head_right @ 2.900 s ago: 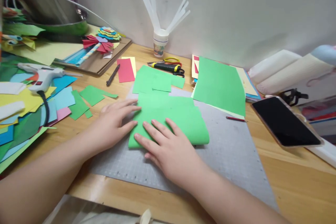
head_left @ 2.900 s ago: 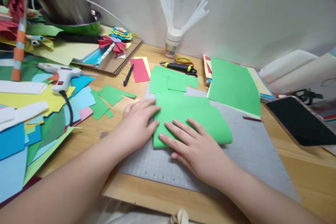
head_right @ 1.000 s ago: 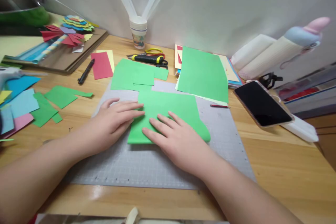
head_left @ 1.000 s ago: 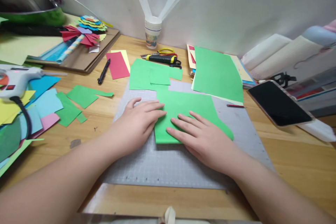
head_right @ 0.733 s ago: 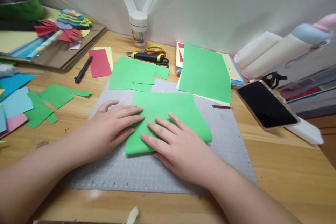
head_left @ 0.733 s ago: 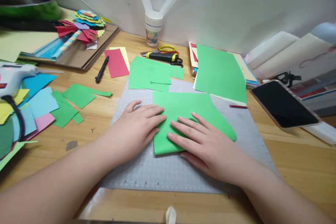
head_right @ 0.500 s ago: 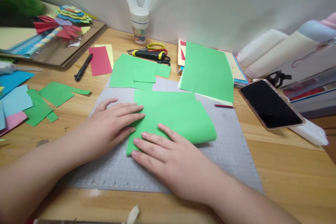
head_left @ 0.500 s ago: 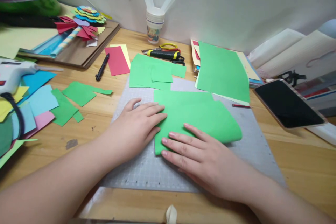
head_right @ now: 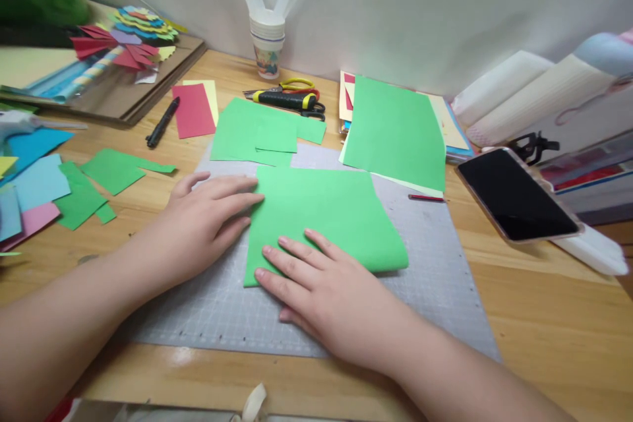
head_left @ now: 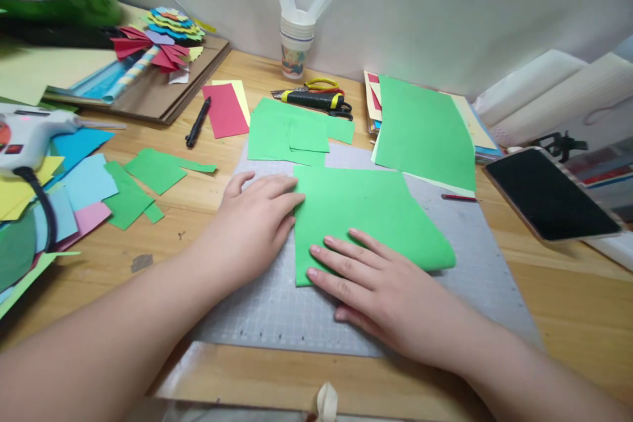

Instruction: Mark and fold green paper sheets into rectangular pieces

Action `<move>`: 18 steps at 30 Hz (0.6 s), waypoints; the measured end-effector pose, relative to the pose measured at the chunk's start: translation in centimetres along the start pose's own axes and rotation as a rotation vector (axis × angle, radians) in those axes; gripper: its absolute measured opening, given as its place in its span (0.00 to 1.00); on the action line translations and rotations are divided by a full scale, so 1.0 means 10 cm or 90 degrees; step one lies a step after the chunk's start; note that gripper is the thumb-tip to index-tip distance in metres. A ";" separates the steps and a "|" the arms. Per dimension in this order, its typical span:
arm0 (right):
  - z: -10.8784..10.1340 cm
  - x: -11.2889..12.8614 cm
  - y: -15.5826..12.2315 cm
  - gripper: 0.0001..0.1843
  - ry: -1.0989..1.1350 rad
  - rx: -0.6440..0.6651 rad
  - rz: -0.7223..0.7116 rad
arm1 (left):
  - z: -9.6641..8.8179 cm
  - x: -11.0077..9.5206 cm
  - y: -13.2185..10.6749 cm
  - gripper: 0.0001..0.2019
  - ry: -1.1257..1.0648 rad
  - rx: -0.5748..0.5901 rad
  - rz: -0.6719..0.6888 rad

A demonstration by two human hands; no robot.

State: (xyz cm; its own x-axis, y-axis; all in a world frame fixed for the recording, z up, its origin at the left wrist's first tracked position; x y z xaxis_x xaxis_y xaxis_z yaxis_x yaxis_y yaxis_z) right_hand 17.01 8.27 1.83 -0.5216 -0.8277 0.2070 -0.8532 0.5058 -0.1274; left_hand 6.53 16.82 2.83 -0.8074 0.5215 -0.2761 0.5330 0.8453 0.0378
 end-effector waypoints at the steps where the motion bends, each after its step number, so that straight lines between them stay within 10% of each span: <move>1: -0.01 0.00 0.00 0.22 0.001 -0.002 0.001 | 0.00 0.01 0.00 0.15 -0.001 -0.001 -0.006; 18: 0.03 0.04 0.02 0.26 0.041 0.049 -0.020 | -0.13 0.19 0.00 0.14 0.020 -0.034 -0.104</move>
Point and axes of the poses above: each hand's wrist, its own y-axis towards the middle knuckle, its own z-axis out of the palm, x = y × z, the point moved 10 cm from there along y, towards the middle knuckle, and after that the axes turned 7 degrees about x, right-handed, at the moved point
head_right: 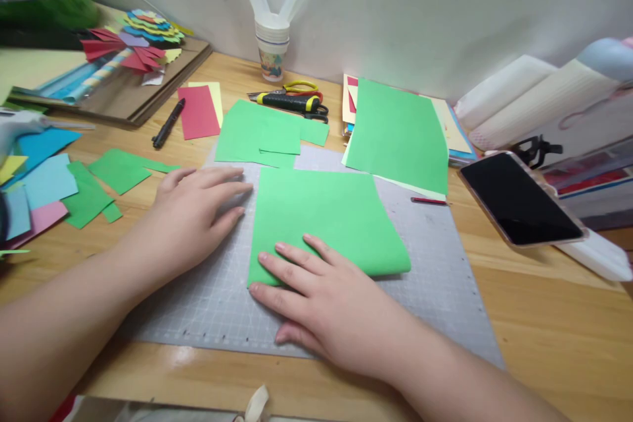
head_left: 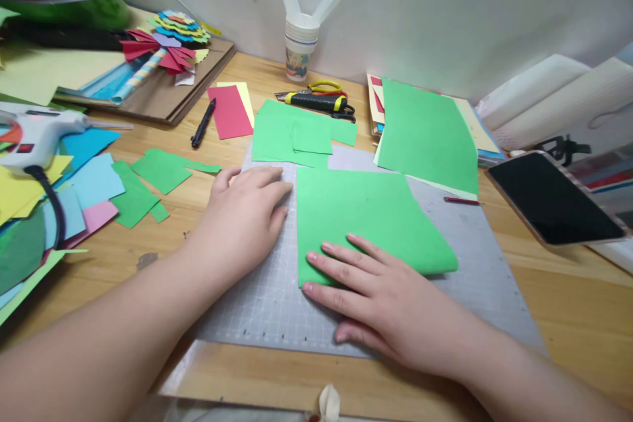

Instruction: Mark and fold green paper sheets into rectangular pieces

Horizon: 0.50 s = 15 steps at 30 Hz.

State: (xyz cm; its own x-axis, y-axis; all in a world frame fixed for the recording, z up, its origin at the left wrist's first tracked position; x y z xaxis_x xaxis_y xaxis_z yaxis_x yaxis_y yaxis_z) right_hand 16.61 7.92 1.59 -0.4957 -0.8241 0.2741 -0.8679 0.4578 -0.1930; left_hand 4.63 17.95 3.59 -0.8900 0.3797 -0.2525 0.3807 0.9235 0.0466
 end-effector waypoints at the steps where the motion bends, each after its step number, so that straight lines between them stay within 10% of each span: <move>1: 0.00 0.00 0.00 0.26 0.003 0.003 -0.002 | 0.00 0.00 0.00 0.14 -0.002 0.001 -0.002; 15: 0.01 0.01 0.00 0.25 0.005 0.008 0.010 | 0.03 0.02 0.00 0.14 0.020 0.010 -0.006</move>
Point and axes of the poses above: each hand's wrist, its own y-axis towards the middle knuckle, its own z-axis out of the palm, x = y × z, the point moved 10 cm from there along y, towards the middle knuckle, and after that the axes turned 7 degrees about x, right-handed, at the moved point
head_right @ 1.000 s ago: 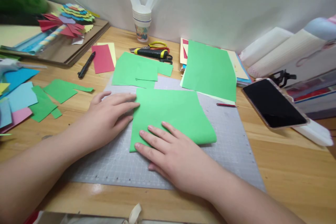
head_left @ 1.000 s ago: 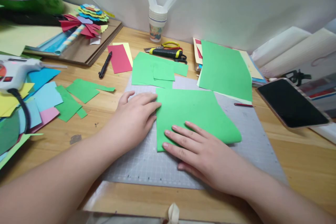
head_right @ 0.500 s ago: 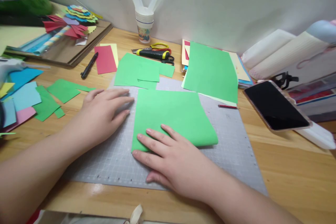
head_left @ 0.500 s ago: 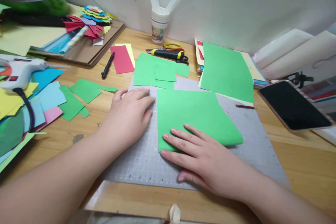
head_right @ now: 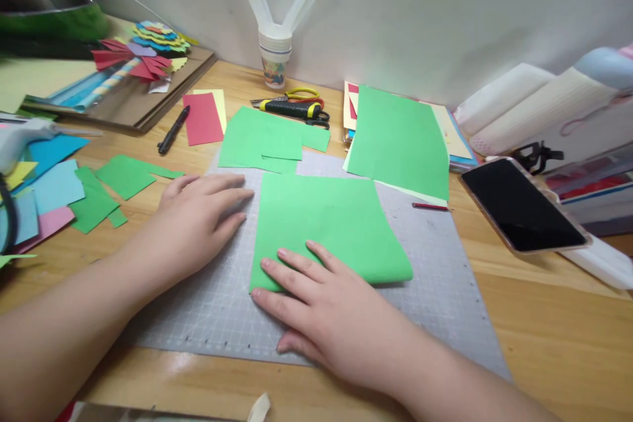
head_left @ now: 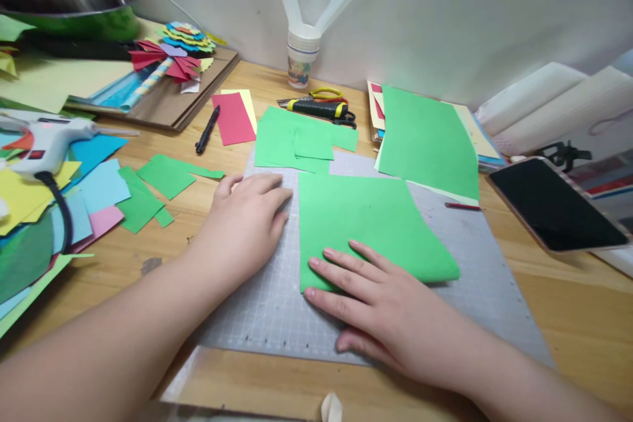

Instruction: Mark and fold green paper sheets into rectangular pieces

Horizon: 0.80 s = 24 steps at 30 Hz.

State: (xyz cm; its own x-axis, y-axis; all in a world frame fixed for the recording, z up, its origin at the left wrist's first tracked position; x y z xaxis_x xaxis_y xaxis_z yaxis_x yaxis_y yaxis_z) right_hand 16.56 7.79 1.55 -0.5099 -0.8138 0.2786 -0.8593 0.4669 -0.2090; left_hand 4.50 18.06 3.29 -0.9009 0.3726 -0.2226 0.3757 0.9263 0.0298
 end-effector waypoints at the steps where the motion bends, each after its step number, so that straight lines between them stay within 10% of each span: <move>1: 0.00 0.00 0.00 0.25 -0.001 0.002 0.002 | 0.00 0.00 0.00 0.14 0.003 0.000 0.001; 24: 0.03 -0.01 0.00 0.26 -0.008 0.024 -0.002 | 0.01 0.00 0.00 0.14 -0.010 0.008 0.001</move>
Point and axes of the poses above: each hand's wrist, its own y-axis towards the middle knuckle, its own z-axis out of the palm, x = y × z, the point moved 10 cm from there along y, towards the middle knuckle, and after that the axes turned 7 degrees about x, right-handed, at the moved point
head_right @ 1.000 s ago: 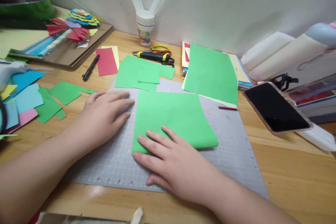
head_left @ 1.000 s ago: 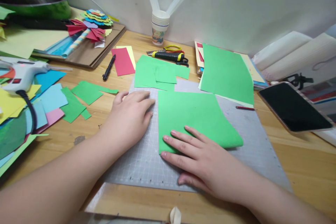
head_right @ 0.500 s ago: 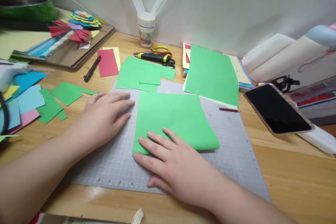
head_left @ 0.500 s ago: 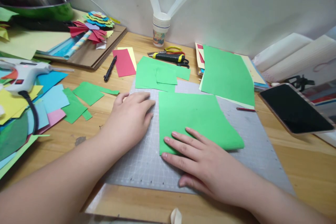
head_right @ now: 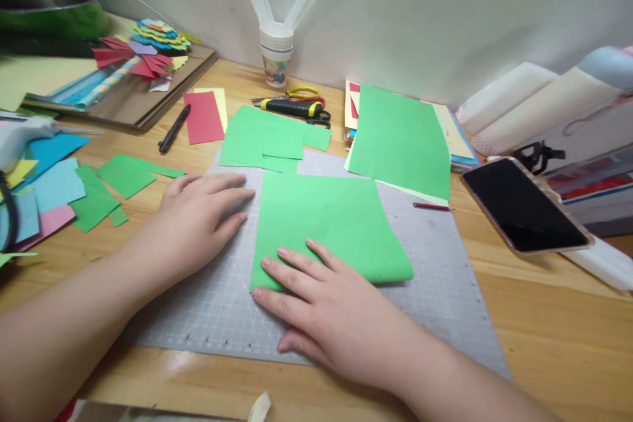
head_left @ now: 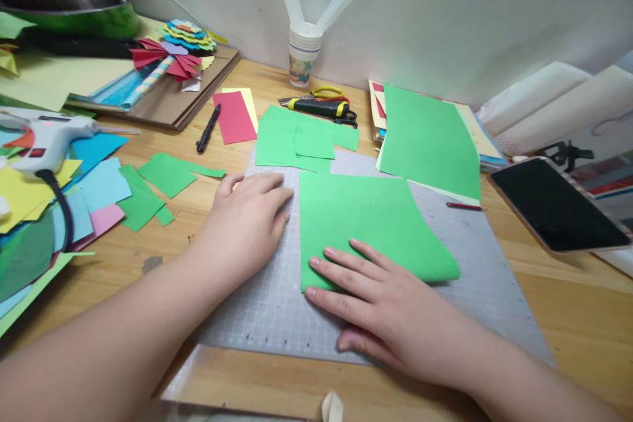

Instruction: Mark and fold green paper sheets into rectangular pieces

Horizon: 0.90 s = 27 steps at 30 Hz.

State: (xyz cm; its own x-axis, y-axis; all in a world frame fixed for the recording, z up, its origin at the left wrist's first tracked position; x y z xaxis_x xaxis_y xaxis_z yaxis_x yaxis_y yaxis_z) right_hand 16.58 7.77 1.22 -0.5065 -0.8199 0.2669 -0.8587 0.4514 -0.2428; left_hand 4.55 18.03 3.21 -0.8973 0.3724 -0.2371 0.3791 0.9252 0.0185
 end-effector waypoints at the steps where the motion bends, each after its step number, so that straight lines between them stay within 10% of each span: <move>1: 0.00 0.00 0.01 0.26 -0.003 0.003 -0.003 | 0.00 0.00 0.00 0.14 -0.001 0.001 -0.001; 27: 0.02 -0.01 0.00 0.26 -0.004 0.009 0.004 | 0.08 -0.09 -0.04 0.15 -0.005 -0.017 0.085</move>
State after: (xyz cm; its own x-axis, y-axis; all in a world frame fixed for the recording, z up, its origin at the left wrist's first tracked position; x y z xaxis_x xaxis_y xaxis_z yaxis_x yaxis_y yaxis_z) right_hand 16.64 7.83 1.02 -0.5119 -0.8189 0.2597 -0.8540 0.4521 -0.2576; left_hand 5.41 17.26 2.68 -0.8372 0.4920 -0.2389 0.4890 0.8690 0.0763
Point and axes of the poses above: each hand's wrist, its own y-axis towards the middle knuckle, its own z-axis out of the palm, x = y × z, the point moved 10 cm from there along y, towards the middle knuckle, and after that the axes turned 7 degrees about x, right-handed, at the moved point
